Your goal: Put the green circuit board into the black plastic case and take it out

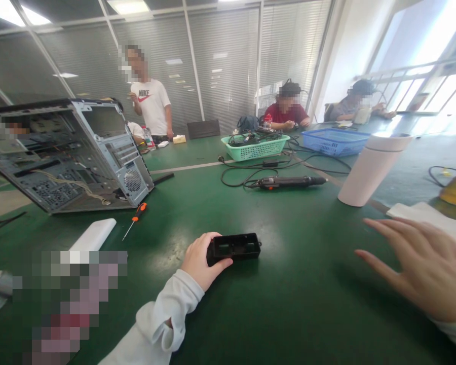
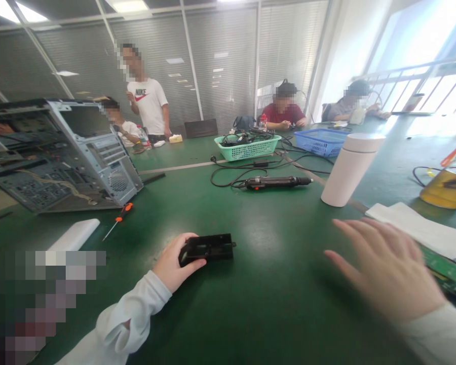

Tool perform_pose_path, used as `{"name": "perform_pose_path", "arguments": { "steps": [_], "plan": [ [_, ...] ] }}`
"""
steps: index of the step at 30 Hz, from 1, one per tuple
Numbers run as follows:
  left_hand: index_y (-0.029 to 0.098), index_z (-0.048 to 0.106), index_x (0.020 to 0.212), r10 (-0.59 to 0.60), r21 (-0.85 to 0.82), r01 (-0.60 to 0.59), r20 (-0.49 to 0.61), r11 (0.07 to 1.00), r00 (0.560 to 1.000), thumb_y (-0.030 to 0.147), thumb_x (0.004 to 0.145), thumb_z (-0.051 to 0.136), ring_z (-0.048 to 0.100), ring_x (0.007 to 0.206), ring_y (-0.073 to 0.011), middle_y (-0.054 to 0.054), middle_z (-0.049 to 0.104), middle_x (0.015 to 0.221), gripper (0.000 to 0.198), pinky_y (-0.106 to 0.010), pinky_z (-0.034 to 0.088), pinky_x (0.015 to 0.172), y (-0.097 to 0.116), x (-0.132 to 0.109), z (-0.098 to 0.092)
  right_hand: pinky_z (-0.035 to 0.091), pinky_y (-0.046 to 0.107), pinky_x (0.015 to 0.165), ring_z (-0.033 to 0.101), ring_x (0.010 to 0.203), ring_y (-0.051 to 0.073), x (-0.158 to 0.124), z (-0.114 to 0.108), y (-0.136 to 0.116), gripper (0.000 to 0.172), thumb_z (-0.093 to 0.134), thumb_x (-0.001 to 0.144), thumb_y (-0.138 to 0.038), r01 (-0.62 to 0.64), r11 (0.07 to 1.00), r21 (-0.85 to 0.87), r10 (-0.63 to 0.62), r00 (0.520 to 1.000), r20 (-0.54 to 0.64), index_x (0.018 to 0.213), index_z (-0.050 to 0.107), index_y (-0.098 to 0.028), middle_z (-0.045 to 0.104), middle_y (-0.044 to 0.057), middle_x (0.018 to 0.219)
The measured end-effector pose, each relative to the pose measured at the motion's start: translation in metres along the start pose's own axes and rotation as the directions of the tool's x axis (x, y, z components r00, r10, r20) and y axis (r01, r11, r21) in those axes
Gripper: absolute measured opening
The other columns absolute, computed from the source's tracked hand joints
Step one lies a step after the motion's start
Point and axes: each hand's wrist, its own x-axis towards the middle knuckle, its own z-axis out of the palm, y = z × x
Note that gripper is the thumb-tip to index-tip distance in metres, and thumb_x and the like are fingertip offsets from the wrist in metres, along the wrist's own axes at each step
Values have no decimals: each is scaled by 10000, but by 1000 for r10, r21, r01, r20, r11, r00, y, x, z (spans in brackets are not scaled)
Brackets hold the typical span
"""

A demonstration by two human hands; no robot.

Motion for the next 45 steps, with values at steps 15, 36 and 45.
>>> {"name": "perform_pose_path", "arguments": {
  "steps": [15,36,45],
  "plan": [
    [207,451,1207,114,-187,-210,-422,960,900,268,728,688,611,1039,-233,-116,611,1201,538,-401,479,886,0,0,-5,428,367,872,445,1003,221,92,39,-172,423,721,741,-141,39,595,803,-70,998,3,1094,488,-151,505,58,1062],
    [199,603,1099,206,58,-200,-408,978,889,300,776,579,578,1071,-264,-88,656,1101,339,-456,473,944,-11,2,-5,436,402,908,450,1043,242,86,32,-169,465,562,871,-259,5,561,828,40,999,-33,1298,402,-168,466,108,1134],
    [205,480,1301,233,-64,-270,-341,961,911,308,827,516,536,1142,-269,-114,566,1263,486,-450,450,971,-1,-6,-10,425,222,609,491,714,139,82,45,-178,650,578,818,-531,-509,-50,859,118,851,511,1276,357,-126,509,36,822]
  ]
}}
